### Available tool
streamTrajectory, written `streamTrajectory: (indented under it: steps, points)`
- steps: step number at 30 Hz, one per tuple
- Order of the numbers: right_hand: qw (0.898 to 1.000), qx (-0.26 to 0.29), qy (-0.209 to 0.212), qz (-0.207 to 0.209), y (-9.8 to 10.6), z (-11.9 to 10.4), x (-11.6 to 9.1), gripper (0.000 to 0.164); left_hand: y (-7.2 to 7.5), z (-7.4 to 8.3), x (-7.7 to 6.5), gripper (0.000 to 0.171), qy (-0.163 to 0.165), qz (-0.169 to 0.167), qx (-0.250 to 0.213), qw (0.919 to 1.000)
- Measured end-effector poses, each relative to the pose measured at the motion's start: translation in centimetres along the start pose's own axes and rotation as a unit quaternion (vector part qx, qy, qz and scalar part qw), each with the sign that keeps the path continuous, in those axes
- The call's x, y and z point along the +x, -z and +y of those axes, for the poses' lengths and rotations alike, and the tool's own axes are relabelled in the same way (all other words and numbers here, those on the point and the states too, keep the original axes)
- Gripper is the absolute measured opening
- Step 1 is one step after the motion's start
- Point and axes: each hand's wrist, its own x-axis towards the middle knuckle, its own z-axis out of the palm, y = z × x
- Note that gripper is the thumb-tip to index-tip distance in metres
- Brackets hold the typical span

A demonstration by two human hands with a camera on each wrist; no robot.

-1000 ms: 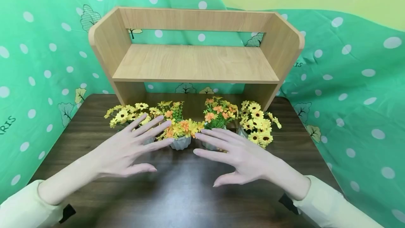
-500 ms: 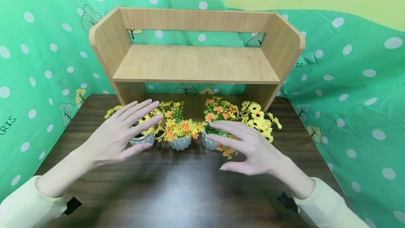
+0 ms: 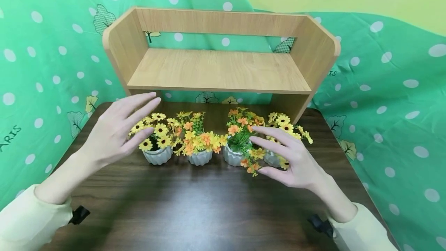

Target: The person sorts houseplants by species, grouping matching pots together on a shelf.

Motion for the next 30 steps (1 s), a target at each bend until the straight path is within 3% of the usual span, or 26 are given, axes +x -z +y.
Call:
streamTrajectory:
  steps: [6,13,22,30]
  points:
    - [0.999,0.019,-0.046,0.017,1.1,0.1,-1.0,0.056,0.9,-1.2,1.2,0.059,0.036,0.020,0.002,0.9991]
    - [0.996,0.036,-0.065,0.041,2.1,0.3,-1.1,0.052,2.0,-2.3,2.3,0.055,0.057,0.054,0.018,0.9968]
    - [0.992,0.004,-0.119,0.040,3.8,0.7,-2.2,0.048,3.0,-3.9,3.7,0.045,0.121,0.134,-0.001,0.9836]
    - [0.987,-0.020,-0.153,0.032,4.7,1.0,-3.4,0.046,3.5,-5.5,4.1,0.040,0.198,0.124,-0.013,0.9721]
